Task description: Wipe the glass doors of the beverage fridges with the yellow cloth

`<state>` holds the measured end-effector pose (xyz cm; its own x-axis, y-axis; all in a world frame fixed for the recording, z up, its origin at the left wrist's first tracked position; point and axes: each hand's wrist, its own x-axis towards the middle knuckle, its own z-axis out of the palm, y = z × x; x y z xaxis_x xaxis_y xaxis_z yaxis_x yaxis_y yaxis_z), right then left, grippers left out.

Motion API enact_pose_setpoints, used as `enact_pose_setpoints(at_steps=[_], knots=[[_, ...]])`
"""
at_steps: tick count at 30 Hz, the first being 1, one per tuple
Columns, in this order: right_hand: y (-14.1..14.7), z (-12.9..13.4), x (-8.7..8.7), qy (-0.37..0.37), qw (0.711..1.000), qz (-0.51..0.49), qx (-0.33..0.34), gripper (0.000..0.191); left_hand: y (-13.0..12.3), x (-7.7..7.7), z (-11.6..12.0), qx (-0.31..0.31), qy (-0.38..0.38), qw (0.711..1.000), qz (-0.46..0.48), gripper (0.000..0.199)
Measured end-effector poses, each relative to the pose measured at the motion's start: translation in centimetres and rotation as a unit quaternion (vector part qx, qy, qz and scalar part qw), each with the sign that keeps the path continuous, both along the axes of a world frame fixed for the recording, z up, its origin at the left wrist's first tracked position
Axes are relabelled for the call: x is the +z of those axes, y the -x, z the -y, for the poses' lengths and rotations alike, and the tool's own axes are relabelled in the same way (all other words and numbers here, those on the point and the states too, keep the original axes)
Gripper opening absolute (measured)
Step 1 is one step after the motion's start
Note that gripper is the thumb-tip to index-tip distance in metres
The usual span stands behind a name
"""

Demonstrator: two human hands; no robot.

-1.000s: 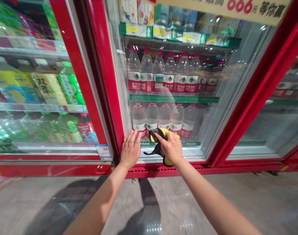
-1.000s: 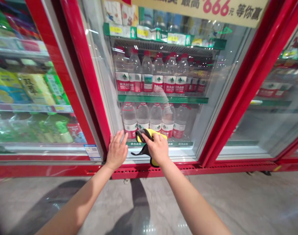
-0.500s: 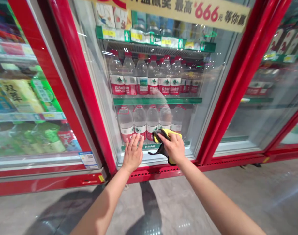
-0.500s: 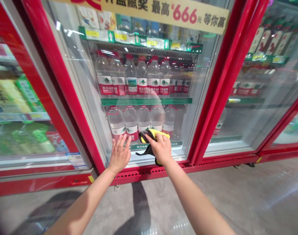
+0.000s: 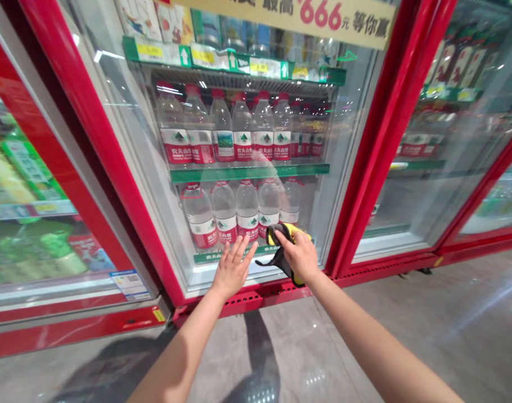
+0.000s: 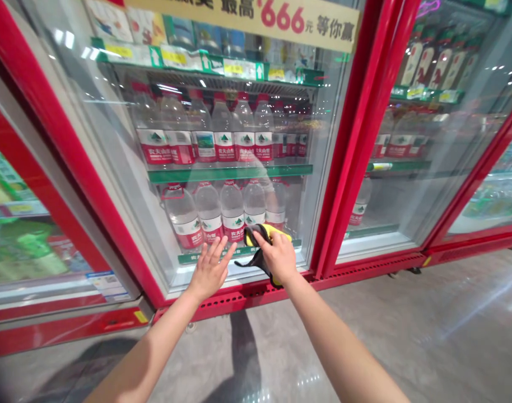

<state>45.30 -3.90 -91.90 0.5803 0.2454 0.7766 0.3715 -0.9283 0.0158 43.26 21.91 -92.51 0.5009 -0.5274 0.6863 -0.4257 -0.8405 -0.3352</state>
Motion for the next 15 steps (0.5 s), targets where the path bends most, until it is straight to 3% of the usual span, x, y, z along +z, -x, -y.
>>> enact_pose_setpoints(at_steps=[2, 4, 8, 12, 15], knots=[[-0.7, 1.7, -0.1, -0.060, 0.998, 0.012, -0.027, 0.050, -0.1, -0.2, 0.3, 0.008, -0.001, 1.000, -0.013, 0.095], [-0.7, 3.1, -1.6, -0.091, 0.995, 0.009, -0.036, 0.050, -0.1, -0.3, 0.4, 0.008, -0.012, 1.000, -0.018, 0.092], [0.1, 3.0, -4.5, -0.078, 0.997, -0.027, -0.012, 0.052, 0.1, -0.5, 0.3, -0.016, -0.052, 0.998, -0.035, 0.091], [-0.6, 2.7, -2.9, -0.064, 0.997, -0.031, -0.014, 0.053, -0.4, -0.5, 1.2, -0.042, -0.066, 0.996, -0.032, 0.092], [-1.8, 4.2, -1.5, -0.127, 0.990, 0.005, -0.057, 0.052, -0.9, -0.4, 2.4, -0.053, -0.060, 0.996, -0.028, 0.091]])
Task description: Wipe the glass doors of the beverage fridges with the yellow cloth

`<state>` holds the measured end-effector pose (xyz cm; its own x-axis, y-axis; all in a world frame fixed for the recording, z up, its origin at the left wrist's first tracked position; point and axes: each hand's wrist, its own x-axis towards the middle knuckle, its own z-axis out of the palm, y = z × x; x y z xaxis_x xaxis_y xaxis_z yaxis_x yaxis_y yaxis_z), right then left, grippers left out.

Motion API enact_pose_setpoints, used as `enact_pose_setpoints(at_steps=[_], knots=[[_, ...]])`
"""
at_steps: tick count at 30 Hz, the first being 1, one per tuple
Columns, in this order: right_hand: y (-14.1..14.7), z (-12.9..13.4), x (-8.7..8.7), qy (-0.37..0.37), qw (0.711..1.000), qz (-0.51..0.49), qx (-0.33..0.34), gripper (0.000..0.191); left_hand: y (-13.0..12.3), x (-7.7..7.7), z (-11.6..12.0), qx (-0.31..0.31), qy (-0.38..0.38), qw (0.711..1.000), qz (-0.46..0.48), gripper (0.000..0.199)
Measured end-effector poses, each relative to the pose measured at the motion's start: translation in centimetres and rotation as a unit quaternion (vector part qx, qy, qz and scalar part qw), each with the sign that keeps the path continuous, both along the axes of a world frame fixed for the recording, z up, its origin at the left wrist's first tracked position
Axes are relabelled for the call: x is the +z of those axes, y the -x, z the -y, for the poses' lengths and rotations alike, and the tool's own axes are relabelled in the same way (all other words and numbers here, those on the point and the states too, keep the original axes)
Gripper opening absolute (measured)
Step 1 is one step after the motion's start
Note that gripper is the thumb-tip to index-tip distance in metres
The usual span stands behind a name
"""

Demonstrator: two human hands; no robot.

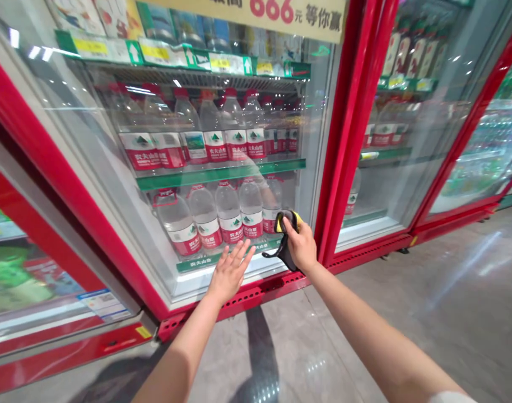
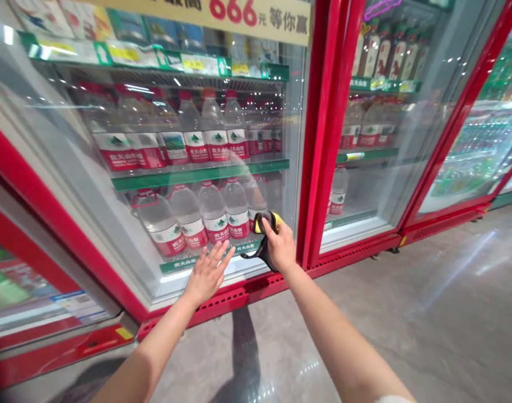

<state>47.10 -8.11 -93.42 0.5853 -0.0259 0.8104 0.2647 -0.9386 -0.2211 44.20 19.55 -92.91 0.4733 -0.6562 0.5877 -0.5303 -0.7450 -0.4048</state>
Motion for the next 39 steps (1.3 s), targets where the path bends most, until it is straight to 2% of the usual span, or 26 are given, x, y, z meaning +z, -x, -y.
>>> enact_pose_setpoints(at_steps=[3, 5, 7, 9, 11, 14, 16, 18, 21, 26, 28, 30, 35, 37, 39], knots=[[0.0, 1.4, -1.4, -0.064, 0.996, 0.014, -0.058, 0.055, -0.3, 0.2, 1.0, -0.003, 0.004, 1.000, -0.002, 0.090], [0.6, 1.4, -3.0, -0.067, 0.995, 0.001, -0.077, 0.056, -0.4, 0.2, 1.5, 0.002, 0.005, 1.000, -0.006, 0.091], [1.0, 1.1, -3.8, -0.049, 0.996, -0.011, -0.076, 0.056, -0.6, 0.1, 1.9, 0.007, 0.005, 1.000, -0.009, 0.093], [0.7, 1.1, -3.0, -0.027, 0.997, -0.016, -0.065, 0.057, -0.8, 0.0, 2.4, 0.010, 0.001, 1.000, -0.011, 0.095], [-0.1, 1.5, -1.3, -0.007, 0.998, -0.018, -0.059, 0.058, -1.1, -0.1, 2.9, 0.011, -0.002, 1.000, -0.009, 0.097], [-1.1, 2.6, 0.6, -0.013, 0.996, -0.023, -0.084, 0.063, -1.5, 0.1, 3.8, 0.011, -0.008, 1.000, -0.007, 0.099], [-1.0, 2.9, 0.3, -0.057, 0.991, -0.034, -0.115, 0.065, -1.6, 0.2, 4.3, 0.015, -0.020, 1.000, -0.013, 0.099], [-0.6, 2.5, -0.8, -0.101, 0.985, -0.047, -0.134, 0.067, -1.6, 0.4, 4.5, 0.024, -0.029, 0.999, -0.020, 0.098], [-0.3, 1.7, -1.7, -0.128, 0.980, -0.053, -0.140, 0.068, -1.6, 0.7, 4.6, 0.031, -0.032, 0.999, -0.023, 0.094], [-1.4, 1.9, 1.2, -0.159, 0.975, -0.039, -0.152, 0.072, -1.6, 1.9, 4.9, 0.006, -0.042, 0.999, -0.023, 0.086], [-1.5, 2.2, 1.8, -0.171, 0.974, -0.039, -0.146, 0.072, -1.6, 2.4, 5.5, -0.003, -0.040, 0.999, -0.023, 0.085], [-1.1, 2.1, 1.4, -0.191, 0.972, -0.056, -0.126, 0.072, -1.7, 2.7, 6.4, -0.008, -0.034, 0.999, -0.025, 0.084], [1.8, 1.9, -0.9, -0.228, 0.963, -0.121, -0.077, 0.074, -1.8, 2.5, 8.4, -0.020, -0.027, 0.999, -0.030, 0.083], [2.8, 2.4, -0.3, -0.223, 0.964, -0.121, -0.075, 0.072, -1.9, 2.4, 9.0, -0.023, -0.022, 0.999, -0.032, 0.082], [3.3, 3.6, 1.4, -0.214, 0.970, -0.096, -0.067, 0.069, -2.0, 2.4, 9.3, -0.023, -0.014, 0.999, -0.035, 0.080]])
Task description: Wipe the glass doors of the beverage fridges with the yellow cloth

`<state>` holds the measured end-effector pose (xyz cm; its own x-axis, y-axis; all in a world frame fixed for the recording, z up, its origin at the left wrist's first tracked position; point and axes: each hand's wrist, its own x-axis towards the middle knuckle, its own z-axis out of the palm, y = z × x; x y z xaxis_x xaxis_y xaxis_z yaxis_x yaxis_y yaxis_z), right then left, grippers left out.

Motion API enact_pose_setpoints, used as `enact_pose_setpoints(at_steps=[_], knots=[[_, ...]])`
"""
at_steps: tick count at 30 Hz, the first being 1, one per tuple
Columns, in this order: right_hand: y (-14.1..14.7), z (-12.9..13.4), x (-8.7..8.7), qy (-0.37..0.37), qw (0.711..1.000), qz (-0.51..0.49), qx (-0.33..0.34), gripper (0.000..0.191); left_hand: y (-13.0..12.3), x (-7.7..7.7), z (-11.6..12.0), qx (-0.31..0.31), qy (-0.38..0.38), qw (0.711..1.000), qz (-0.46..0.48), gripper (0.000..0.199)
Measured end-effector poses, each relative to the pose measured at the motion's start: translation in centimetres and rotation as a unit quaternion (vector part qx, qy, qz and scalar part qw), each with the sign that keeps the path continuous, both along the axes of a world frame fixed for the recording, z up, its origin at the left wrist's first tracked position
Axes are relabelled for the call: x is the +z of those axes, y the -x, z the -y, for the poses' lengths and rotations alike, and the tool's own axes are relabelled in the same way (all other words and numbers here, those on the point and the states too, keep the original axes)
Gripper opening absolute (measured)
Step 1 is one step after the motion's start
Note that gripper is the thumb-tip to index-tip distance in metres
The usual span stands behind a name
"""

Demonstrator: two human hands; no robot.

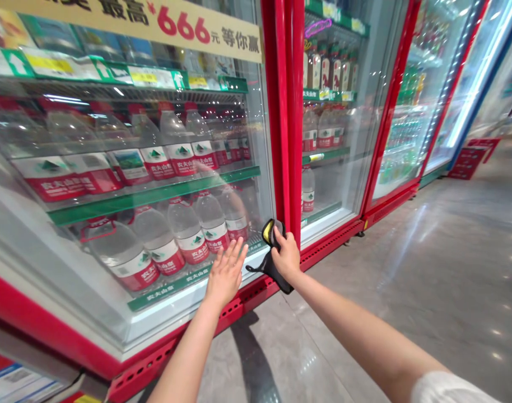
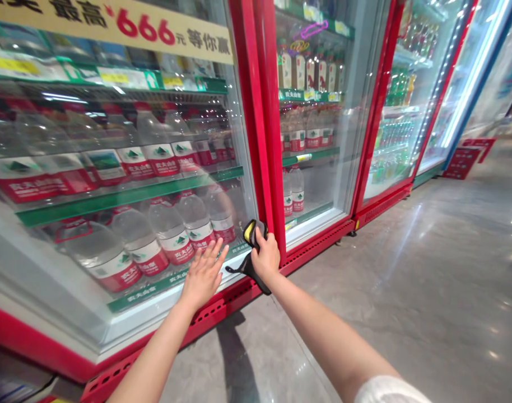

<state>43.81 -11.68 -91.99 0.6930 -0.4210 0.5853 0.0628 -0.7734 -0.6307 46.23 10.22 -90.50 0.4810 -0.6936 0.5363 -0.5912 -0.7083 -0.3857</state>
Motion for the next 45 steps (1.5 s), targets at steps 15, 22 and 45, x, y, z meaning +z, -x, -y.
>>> enact_pose_setpoints(at_steps=[15, 22, 45], knots=[[-2.0, 5.0, -1.2, 0.003, 0.993, 0.110, 0.051, 0.048, -0.1, 0.0, 0.0, 0.003, 0.011, 1.000, -0.012, 0.078], [-3.0, 4.6, 1.2, 0.007, 0.994, 0.103, 0.023, 0.053, 0.0, 0.2, -0.3, -0.004, 0.001, 1.000, 0.011, 0.082], [-1.4, 3.3, 4.8, 0.055, 0.993, 0.099, 0.021, 0.050, 0.3, 0.9, -0.7, -0.004, 0.015, 0.999, 0.031, 0.079]])
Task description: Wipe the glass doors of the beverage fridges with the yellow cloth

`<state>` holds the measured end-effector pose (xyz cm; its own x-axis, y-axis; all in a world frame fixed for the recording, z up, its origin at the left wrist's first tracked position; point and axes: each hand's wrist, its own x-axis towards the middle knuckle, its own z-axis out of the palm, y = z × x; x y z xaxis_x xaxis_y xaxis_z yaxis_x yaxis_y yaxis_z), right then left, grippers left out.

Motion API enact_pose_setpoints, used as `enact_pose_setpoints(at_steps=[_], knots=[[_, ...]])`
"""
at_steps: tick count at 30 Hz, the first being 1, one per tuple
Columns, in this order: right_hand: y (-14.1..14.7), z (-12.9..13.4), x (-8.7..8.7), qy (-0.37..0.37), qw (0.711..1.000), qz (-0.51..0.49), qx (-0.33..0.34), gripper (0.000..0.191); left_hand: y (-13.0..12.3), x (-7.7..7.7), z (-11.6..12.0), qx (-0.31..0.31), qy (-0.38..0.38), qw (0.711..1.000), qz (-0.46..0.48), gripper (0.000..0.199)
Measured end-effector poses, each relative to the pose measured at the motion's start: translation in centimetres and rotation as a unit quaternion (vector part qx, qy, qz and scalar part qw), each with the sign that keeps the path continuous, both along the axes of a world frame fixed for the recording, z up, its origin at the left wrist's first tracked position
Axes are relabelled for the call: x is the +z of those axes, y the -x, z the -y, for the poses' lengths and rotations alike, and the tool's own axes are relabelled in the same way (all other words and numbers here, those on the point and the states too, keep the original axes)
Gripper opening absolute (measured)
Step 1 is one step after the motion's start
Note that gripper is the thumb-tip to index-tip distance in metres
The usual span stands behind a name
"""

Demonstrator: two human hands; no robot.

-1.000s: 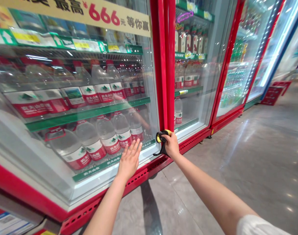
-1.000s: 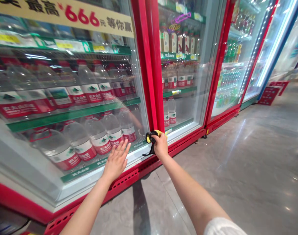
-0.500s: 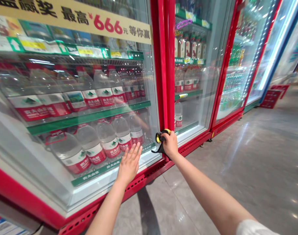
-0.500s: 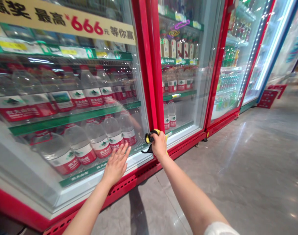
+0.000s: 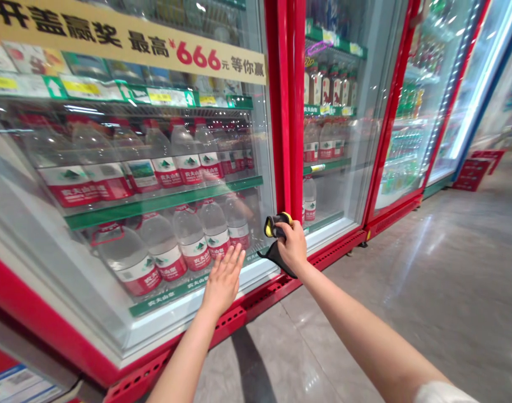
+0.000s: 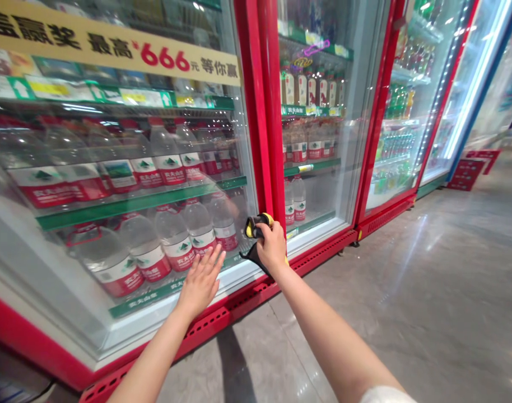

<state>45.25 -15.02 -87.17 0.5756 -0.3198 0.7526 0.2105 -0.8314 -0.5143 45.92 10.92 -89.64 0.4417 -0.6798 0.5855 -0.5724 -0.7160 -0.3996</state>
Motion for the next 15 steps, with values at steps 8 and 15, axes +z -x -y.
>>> enact_pose_setpoints(at_steps=[8, 15], knots=[[-1.3, -6.1, -3.3, -0.024, 1.000, 0.003, 0.001, 0.077, 0.9, 1.2, -1.1, 0.014, 0.002, 1.000, -0.015, 0.082], [-2.0, -6.1, -3.7, -0.096, 0.995, 0.013, -0.004, 0.064, 1.1, 1.3, -2.2, 0.022, 0.006, 1.000, -0.011, 0.083]])
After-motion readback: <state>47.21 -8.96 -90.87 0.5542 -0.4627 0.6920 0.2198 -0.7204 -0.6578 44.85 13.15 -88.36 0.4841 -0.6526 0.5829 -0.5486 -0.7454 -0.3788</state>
